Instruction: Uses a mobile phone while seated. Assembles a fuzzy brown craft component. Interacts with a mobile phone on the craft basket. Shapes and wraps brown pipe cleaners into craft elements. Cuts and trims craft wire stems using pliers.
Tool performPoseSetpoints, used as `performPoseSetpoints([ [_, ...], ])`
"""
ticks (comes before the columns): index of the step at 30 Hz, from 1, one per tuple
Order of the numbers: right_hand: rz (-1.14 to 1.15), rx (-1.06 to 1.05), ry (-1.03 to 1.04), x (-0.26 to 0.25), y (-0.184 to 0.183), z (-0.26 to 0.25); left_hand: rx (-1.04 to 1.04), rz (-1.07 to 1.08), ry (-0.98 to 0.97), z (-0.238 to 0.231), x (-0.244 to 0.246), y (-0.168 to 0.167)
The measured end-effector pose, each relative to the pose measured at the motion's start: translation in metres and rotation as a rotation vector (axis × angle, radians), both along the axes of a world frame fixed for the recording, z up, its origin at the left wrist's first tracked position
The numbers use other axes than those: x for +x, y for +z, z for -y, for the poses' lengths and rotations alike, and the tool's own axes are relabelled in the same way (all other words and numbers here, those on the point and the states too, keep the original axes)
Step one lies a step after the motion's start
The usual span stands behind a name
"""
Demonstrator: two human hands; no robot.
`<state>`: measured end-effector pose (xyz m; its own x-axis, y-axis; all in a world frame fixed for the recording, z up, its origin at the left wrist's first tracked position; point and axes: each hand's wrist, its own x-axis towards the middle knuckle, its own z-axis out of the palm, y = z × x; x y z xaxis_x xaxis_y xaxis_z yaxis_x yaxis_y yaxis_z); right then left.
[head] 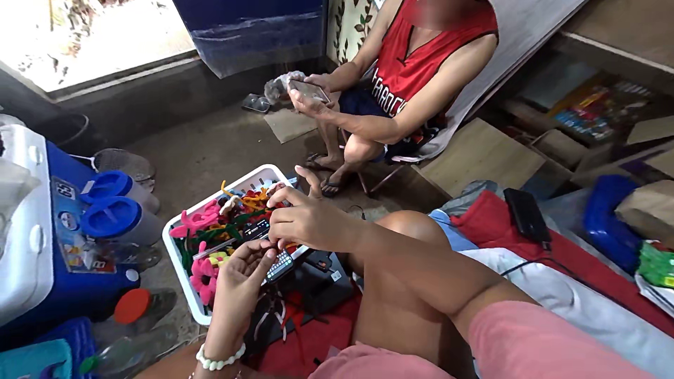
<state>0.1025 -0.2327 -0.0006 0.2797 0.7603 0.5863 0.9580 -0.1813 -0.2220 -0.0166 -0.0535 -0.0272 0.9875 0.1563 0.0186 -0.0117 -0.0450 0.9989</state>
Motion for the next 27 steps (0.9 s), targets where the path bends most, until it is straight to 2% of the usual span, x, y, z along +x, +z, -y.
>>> performPoseSetpoints([
  [14,0.033,0.085,-0.012,0.004,0.004,0.005,0.017,0.062,0.066,-0.004,-0.001,0.013],
  [21,0.034,0.091,-0.022,0.001,0.004,0.002,0.233,0.260,0.128,-0.004,-0.002,0.009],
  [27,0.040,0.104,-0.033,0.000,0.001,0.001,0.246,0.292,0.151,-0.002,-0.002,0.006],
])
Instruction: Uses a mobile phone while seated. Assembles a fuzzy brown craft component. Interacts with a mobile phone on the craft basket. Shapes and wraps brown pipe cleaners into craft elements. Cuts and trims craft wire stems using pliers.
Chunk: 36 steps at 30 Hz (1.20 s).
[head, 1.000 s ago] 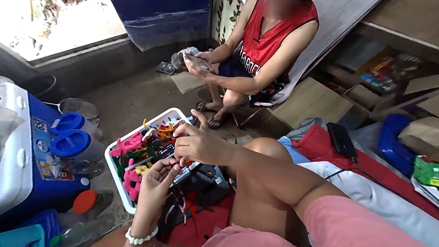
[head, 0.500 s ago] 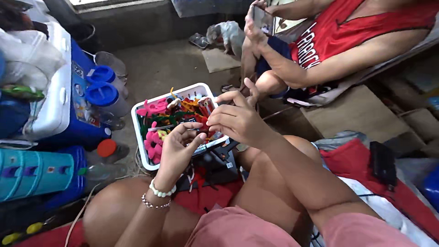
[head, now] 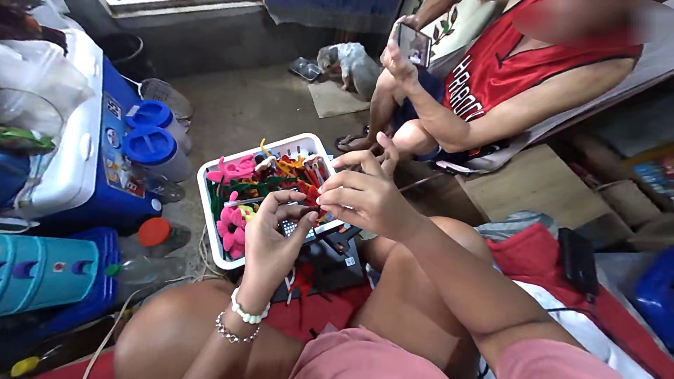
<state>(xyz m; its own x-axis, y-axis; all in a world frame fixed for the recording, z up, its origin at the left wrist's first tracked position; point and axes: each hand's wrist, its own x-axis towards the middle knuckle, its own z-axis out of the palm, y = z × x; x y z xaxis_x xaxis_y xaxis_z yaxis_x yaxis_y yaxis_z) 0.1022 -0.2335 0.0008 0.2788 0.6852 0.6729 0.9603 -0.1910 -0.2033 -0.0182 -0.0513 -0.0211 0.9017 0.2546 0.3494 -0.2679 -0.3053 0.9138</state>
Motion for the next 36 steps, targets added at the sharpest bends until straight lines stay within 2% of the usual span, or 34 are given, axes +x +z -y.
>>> performPoseSetpoints([
  [23,0.044,-0.056,-0.021,-0.006,0.000,-0.001,-0.080,-0.054,-0.025,0.001,0.001,-0.003],
  [29,0.032,-0.051,-0.057,-0.010,-0.005,-0.008,-0.021,-0.033,0.017,0.003,0.003,-0.008],
  [33,0.120,-0.068,-0.161,-0.020,-0.011,-0.015,0.042,-0.023,0.079,0.004,0.004,-0.013],
  [36,0.024,-0.014,-0.181,-0.021,-0.019,-0.023,0.034,-0.021,0.119,0.004,0.005,-0.016],
])
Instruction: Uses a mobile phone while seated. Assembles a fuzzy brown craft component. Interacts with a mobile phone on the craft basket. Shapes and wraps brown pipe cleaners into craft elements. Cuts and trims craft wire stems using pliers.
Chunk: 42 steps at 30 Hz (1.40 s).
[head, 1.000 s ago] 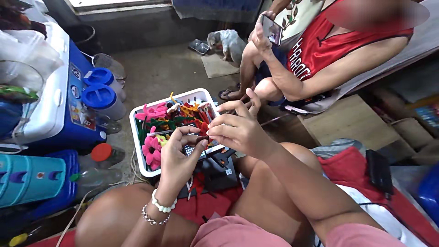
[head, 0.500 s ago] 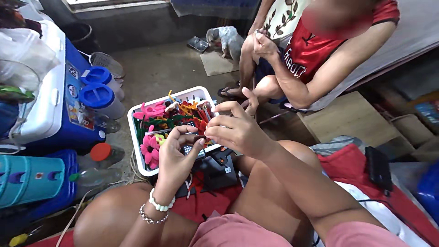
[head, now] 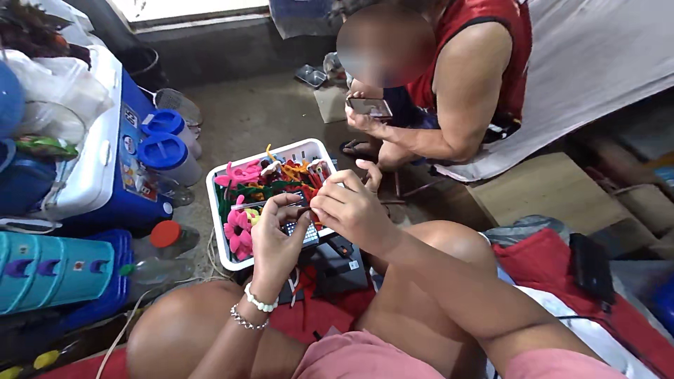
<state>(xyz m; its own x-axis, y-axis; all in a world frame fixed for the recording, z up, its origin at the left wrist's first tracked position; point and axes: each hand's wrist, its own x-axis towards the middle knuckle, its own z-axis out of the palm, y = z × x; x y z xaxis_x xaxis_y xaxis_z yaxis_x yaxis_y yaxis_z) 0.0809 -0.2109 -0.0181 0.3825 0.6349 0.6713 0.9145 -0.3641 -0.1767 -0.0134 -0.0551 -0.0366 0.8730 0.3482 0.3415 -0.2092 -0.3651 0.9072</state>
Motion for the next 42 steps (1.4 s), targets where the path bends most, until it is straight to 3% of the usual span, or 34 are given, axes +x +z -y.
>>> performPoseSetpoints([
  [6,-0.267,0.138,-0.032,-0.003,-0.004,-0.004,-0.026,0.036,0.096,0.002,0.003,0.001],
  [24,-0.377,0.273,0.028,-0.017,-0.003,-0.007,-0.171,0.174,0.139,0.007,0.005,0.003],
  [33,-0.548,0.353,0.084,-0.021,-0.010,-0.013,-0.534,0.084,0.088,0.014,0.001,0.007],
  [42,-0.553,0.355,0.031,0.003,0.003,0.001,-0.425,-0.036,-0.033,-0.002,0.001,0.022],
])
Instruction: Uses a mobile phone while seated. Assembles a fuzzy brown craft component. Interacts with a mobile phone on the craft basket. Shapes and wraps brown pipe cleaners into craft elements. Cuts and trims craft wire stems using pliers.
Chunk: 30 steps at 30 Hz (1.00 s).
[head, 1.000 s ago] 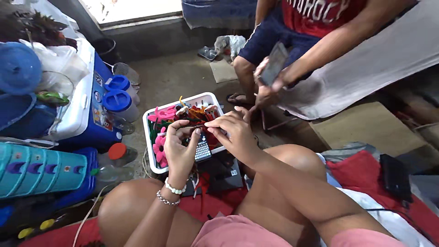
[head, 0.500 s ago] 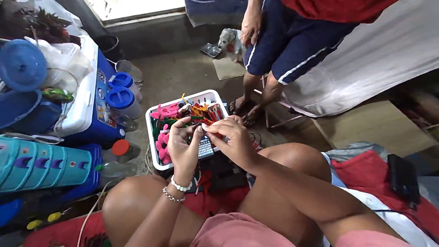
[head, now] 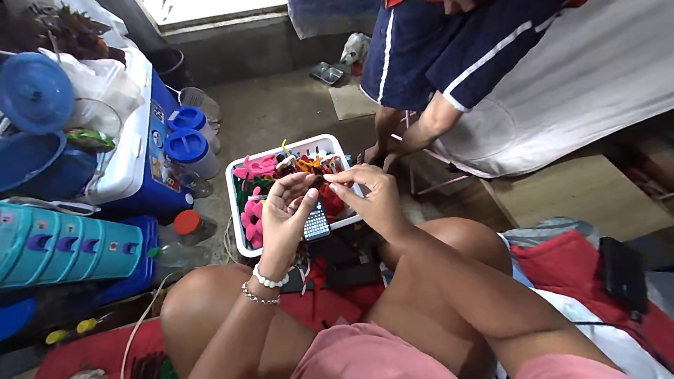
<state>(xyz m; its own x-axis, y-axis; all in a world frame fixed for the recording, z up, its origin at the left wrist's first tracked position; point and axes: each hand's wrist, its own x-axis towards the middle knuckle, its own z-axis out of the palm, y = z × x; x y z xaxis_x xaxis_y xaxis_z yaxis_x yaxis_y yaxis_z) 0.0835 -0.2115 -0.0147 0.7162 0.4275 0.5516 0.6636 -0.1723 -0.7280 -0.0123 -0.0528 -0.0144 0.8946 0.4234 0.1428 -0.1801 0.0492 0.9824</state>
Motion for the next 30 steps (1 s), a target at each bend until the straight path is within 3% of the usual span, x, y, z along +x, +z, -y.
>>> performPoseSetpoints([
  [11,0.035,-0.025,0.105,-0.004,0.008,-0.001,0.020,0.020,0.058,0.000,0.001,0.002],
  [20,0.048,0.025,0.073,-0.008,0.017,0.003,0.163,0.176,0.120,0.017,0.002,0.009],
  [30,0.265,-0.034,0.069,-0.032,0.036,-0.011,-0.114,0.090,0.247,0.015,-0.014,0.036],
])
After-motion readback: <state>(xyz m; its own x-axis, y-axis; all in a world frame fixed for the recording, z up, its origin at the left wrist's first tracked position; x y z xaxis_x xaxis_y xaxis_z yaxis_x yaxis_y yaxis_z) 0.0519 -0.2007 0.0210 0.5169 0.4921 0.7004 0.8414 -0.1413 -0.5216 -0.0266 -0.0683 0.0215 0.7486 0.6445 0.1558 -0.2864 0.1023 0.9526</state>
